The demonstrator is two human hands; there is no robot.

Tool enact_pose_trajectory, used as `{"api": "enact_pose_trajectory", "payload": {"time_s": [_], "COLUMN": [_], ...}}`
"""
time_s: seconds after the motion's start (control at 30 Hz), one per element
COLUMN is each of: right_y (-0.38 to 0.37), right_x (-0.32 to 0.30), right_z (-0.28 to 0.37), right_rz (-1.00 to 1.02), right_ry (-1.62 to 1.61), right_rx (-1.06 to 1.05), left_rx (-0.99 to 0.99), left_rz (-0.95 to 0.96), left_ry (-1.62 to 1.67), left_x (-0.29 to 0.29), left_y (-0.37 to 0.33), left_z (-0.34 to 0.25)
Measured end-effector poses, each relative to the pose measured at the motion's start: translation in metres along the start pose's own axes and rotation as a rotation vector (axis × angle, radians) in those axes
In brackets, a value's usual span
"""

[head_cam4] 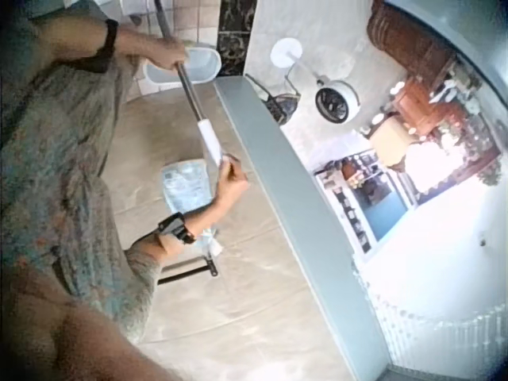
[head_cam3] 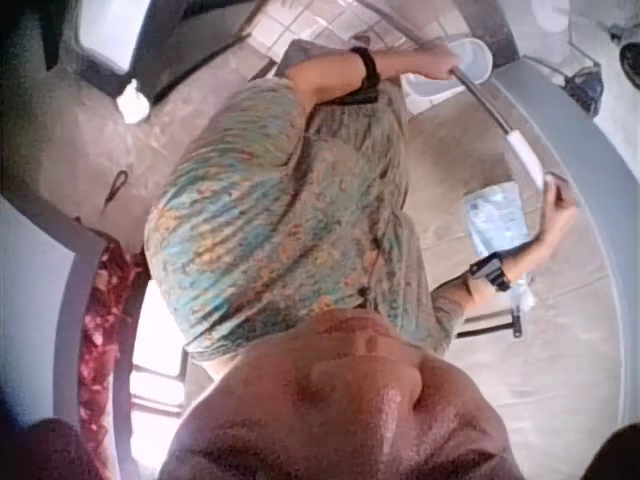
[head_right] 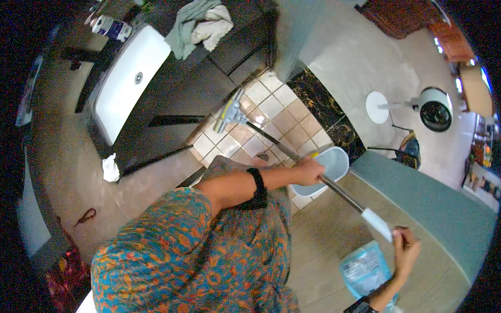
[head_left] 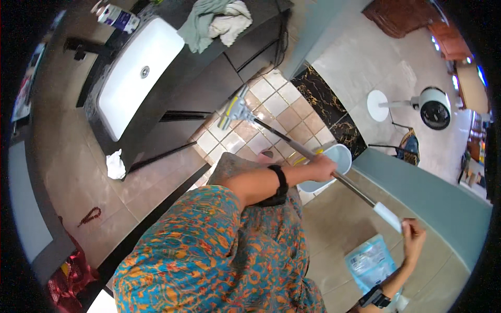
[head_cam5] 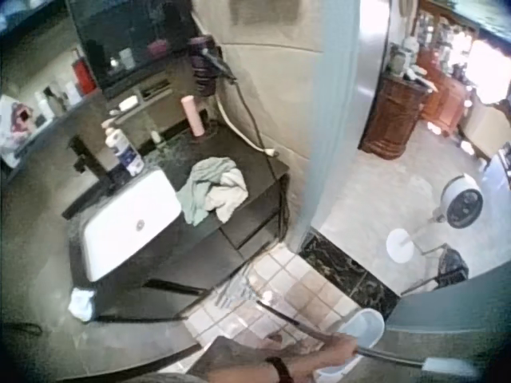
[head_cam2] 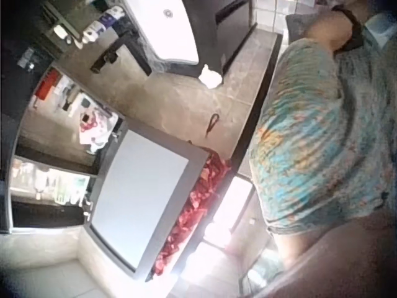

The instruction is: Mopping the tiled floor of a bathroom using a squeeze mop and bucket.

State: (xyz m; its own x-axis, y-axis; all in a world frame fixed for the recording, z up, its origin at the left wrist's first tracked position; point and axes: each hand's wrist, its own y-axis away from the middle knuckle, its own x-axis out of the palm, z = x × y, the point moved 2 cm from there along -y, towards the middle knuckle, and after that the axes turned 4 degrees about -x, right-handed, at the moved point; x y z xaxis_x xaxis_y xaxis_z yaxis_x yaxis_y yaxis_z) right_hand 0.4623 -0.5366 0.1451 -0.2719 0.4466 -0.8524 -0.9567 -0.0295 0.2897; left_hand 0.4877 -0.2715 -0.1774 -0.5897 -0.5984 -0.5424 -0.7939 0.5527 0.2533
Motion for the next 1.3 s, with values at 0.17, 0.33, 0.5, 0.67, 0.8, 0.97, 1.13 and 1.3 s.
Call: {"api": "enact_pose_trajectory", "payload": {"time_s": [0.17, 0.33, 0.5, 0.67, 0.8, 0.97, 1.13, 1.3], "right_y": [-0.088, -0.199, -0.268, -0.309, -0.337, -0.365, -0.389, -0.412], "right_x": [-0.047, 0.001, 0.059, 0.069, 0.064, 0.061, 0.066, 0.065], "right_z": [0.053, 0.111, 0.148, 0.192, 0.197, 0.207, 0.225, 0.216], "right_rz": [0.051, 0.137, 0.224, 0.272, 0.325, 0.424, 0.503, 0.695], "right_ry": [0.112, 0.169, 0.193, 0.228, 0.217, 0.350, 0.473, 0.567], "right_rx": [-0.054, -0.420, -0.624, -0.731, -0.803, -0.908, -1.047, -1.088], "left_rx": [0.010, -0.098, -0.246, -0.336, -0.368, -0.496, -0.514, -0.696], "left_rz": [-0.097, -0.141, -0.060, -0.203, -0.329, -0.377, -0.425, -0.415], "left_ry": [0.237, 0.255, 0.292, 0.252, 0.286, 0.292, 0.308, 0.267], "left_x": [-0.039, -0.063, -0.123, -0.148, -0.148, -0.166, -0.163, -0.176], "left_y": [-0.011, -0.020, 0.002, 0.007, -0.008, -0.023, -0.036, -0.057], "left_z": [-0.002, 0.084, 0.140, 0.154, 0.163, 0.161, 0.178, 0.156]}}
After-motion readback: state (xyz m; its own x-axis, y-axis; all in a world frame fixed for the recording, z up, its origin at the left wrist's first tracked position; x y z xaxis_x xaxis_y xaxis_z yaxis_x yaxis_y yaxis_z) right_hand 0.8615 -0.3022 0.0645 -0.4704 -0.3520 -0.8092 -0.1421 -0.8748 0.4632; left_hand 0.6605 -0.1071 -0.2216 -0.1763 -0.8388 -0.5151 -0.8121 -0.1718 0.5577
